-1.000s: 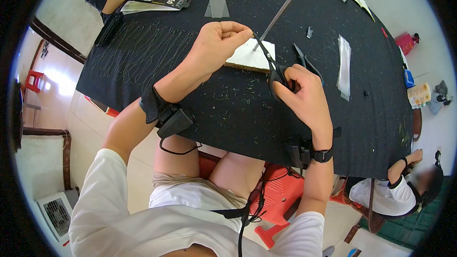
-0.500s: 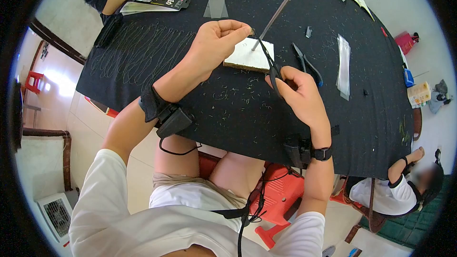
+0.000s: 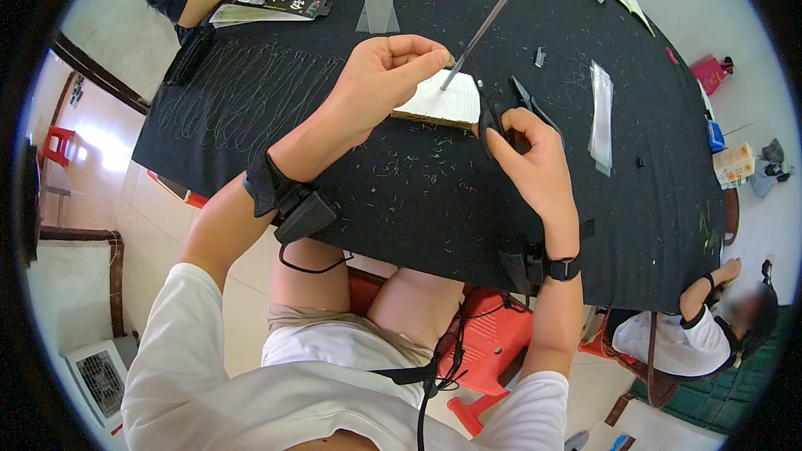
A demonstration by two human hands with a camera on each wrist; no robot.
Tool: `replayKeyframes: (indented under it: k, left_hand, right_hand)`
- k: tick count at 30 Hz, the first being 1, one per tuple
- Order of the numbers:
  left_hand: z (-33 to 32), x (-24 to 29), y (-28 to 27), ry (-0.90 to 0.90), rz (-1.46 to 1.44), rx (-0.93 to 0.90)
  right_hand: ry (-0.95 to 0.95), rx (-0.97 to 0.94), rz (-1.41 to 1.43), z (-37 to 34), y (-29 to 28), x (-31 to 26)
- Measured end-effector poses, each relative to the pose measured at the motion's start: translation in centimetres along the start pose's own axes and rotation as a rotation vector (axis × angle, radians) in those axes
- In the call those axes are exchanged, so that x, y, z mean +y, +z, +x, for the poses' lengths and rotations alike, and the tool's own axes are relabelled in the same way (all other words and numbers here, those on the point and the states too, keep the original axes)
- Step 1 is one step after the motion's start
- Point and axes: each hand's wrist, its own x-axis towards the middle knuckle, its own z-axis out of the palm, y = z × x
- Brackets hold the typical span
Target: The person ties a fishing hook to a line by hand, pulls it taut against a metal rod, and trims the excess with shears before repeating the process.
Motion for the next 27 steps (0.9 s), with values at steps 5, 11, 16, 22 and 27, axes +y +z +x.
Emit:
replayKeyframes:
  k: [5,11,16,22,27]
  left_hand:
    - [-0.1,0.1,0.0,0.042,-0.043,-0.073]
    - [-0.4,0.4,0.1,0.036,-0.071,-0.166]
    - [-0.2,-0.1,0.4,0.093,-0.087,-0.177]
    - [-0.5,0.3,0.2,0.066,0.007,-0.242]
    - [-0.4,-0.2,0.5,0.088,-0.047,-0.283]
  right_hand:
    - [-0.059,0.095,-0.279,-0.2,0.1,-1.2]
    - [-0.121,0.153,-0.388,-0.3,0.1,-0.4]
    - [-0.116,0.135,-0.45,-0.3,-0.2,-0.5]
    - [-0.121,0.102,-0.446,-0.5,-0.2,0.1]
    - [-0.24,0.097,-0.51,-0.5,0.0,-0.1]
